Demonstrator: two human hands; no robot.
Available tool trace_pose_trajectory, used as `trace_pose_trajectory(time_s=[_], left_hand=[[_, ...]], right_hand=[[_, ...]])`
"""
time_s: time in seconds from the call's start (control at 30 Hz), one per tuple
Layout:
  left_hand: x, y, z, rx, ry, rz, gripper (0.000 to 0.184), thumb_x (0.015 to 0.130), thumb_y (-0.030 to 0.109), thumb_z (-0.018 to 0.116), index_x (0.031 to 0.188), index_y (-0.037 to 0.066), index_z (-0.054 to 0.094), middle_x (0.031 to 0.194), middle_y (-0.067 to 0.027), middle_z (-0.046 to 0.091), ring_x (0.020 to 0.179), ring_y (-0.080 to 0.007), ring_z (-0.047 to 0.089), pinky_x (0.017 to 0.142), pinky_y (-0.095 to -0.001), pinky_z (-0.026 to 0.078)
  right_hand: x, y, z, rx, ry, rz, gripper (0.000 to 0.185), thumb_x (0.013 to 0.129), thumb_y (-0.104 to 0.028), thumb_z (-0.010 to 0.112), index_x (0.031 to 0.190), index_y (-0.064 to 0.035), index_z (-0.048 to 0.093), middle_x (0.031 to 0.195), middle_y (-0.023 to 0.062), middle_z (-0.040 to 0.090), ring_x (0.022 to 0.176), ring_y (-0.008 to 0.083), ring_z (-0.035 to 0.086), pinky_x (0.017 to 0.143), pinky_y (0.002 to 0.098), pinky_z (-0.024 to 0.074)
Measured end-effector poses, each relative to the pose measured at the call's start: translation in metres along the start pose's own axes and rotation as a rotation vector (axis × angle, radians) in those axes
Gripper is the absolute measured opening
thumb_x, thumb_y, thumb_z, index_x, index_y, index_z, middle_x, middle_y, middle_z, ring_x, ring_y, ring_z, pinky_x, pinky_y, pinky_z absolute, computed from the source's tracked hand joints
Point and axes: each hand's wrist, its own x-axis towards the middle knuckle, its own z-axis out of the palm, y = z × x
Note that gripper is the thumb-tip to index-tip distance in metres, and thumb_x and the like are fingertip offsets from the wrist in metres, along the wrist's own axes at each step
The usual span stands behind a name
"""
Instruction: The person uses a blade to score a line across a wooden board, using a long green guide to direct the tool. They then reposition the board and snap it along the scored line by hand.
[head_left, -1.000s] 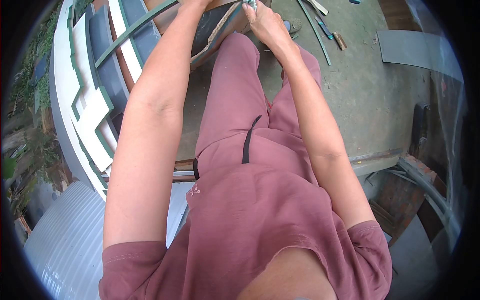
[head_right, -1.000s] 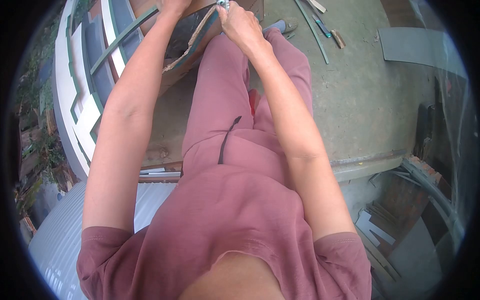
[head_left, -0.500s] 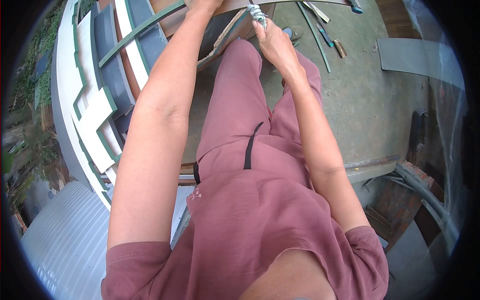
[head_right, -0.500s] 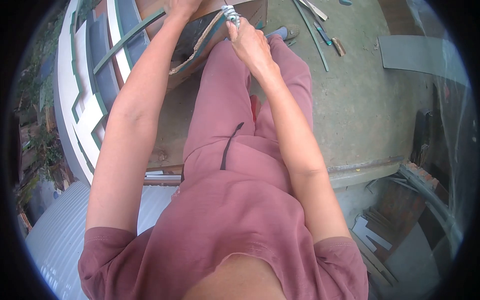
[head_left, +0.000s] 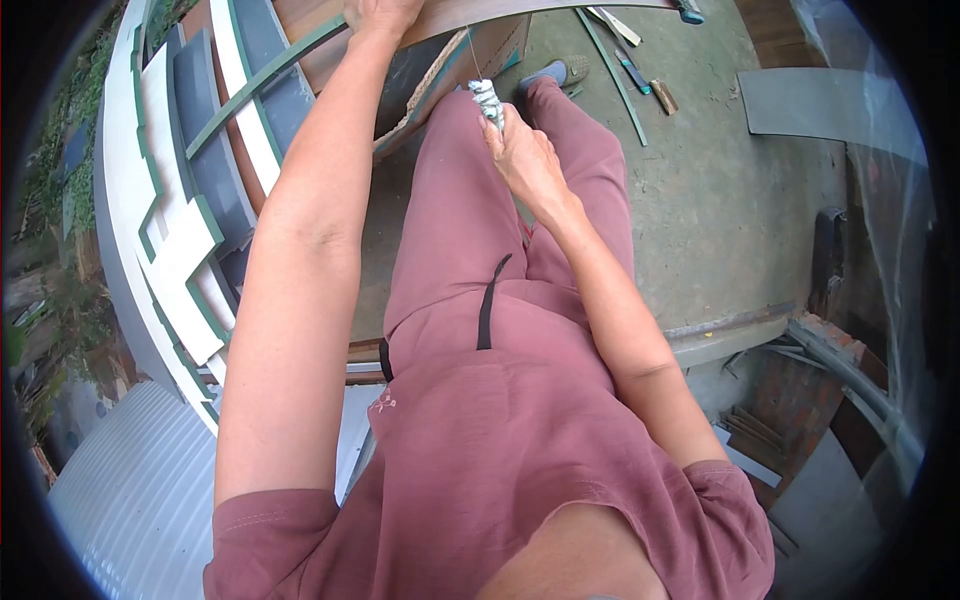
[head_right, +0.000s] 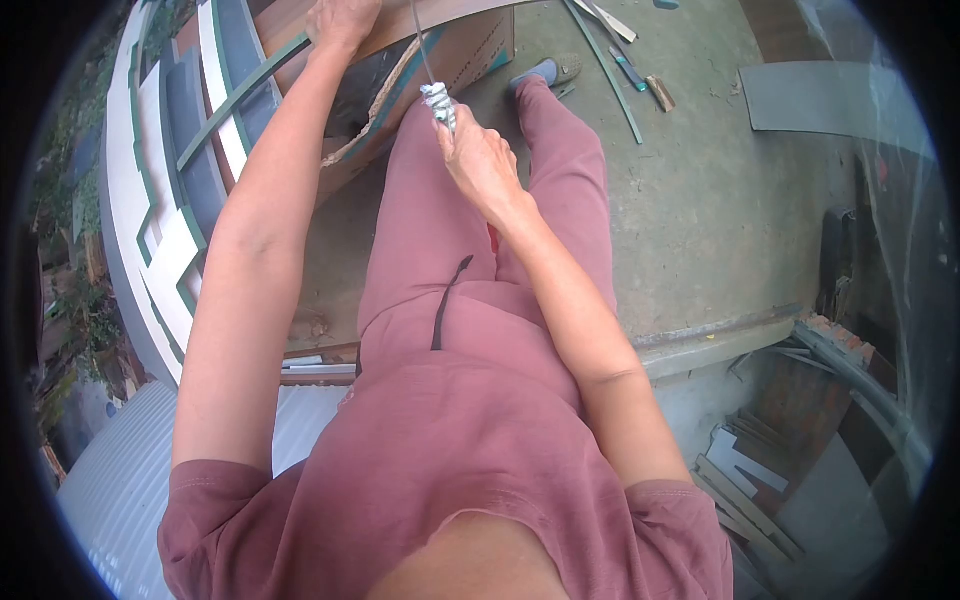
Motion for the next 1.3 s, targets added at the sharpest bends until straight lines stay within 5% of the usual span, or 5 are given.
trace_pose_trajectory(time_s=[0.57, 1.03, 1.17, 1.2, 1.3], left_hand=[[-0.009, 0.003, -0.015, 0.003, -0.107, -0.023, 0.045, 0.089, 0.037, 0.032, 0.127, 0.018, 0.047, 0.086, -0.0222, 0.065, 0.084, -0.0406, 0.062, 0.080, -0.0485, 0.045], [-0.011, 0.001, -0.021, -0.065, -0.136, 0.003, 0.036, 0.090, 0.033, 0.032, 0.112, 0.013, 0.052, 0.078, -0.0233, 0.064, 0.077, -0.0395, 0.063, 0.074, -0.0487, 0.047], [-0.010, 0.000, -0.020, -0.064, -0.223, -0.047, 0.044, 0.090, 0.035, 0.030, 0.124, 0.017, 0.051, 0.088, -0.0243, 0.064, 0.086, -0.0398, 0.062, 0.082, -0.0484, 0.045], [-0.013, -0.001, -0.017, -0.051, -0.136, -0.006, 0.035, 0.090, 0.033, 0.031, 0.110, 0.013, 0.052, 0.082, -0.0226, 0.064, 0.079, -0.0396, 0.063, 0.075, -0.0491, 0.047], [-0.013, 0.001, -0.019, -0.057, -0.147, -0.014, 0.037, 0.090, 0.033, 0.031, 0.111, 0.013, 0.053, 0.084, -0.0230, 0.064, 0.082, -0.0394, 0.062, 0.077, -0.0490, 0.046]], right_hand=[[-0.019, 0.003, -0.041, 0.070, 0.006, 0.048, 0.038, 0.093, -0.037, 0.043, 0.107, -0.0020, 0.045, 0.087, 0.0276, 0.058, 0.086, 0.0475, 0.053, 0.071, 0.0514, 0.0402], [-0.036, 0.001, -0.028, -0.005, 0.138, -0.013, 0.035, 0.092, -0.023, 0.045, 0.123, -0.0076, 0.039, 0.090, 0.0235, 0.062, 0.085, 0.0444, 0.057, 0.072, 0.0502, 0.0438], [-0.021, -0.013, -0.032, -0.065, 0.139, -0.008, 0.032, 0.093, -0.024, 0.043, 0.121, -0.0082, 0.041, 0.087, 0.0239, 0.062, 0.083, 0.0448, 0.058, 0.071, 0.0514, 0.0432], [-0.012, -0.021, -0.036, -0.059, 0.120, -0.004, 0.031, 0.093, -0.022, 0.043, 0.121, -0.0079, 0.041, 0.088, 0.0245, 0.062, 0.085, 0.0446, 0.058, 0.072, 0.0521, 0.0443], [0.020, -0.039, -0.044, -0.035, 0.126, -0.059, 0.031, 0.093, -0.024, 0.043, 0.120, -0.0078, 0.041, 0.085, 0.0249, 0.062, 0.084, 0.0448, 0.058, 0.071, 0.0532, 0.0440]])
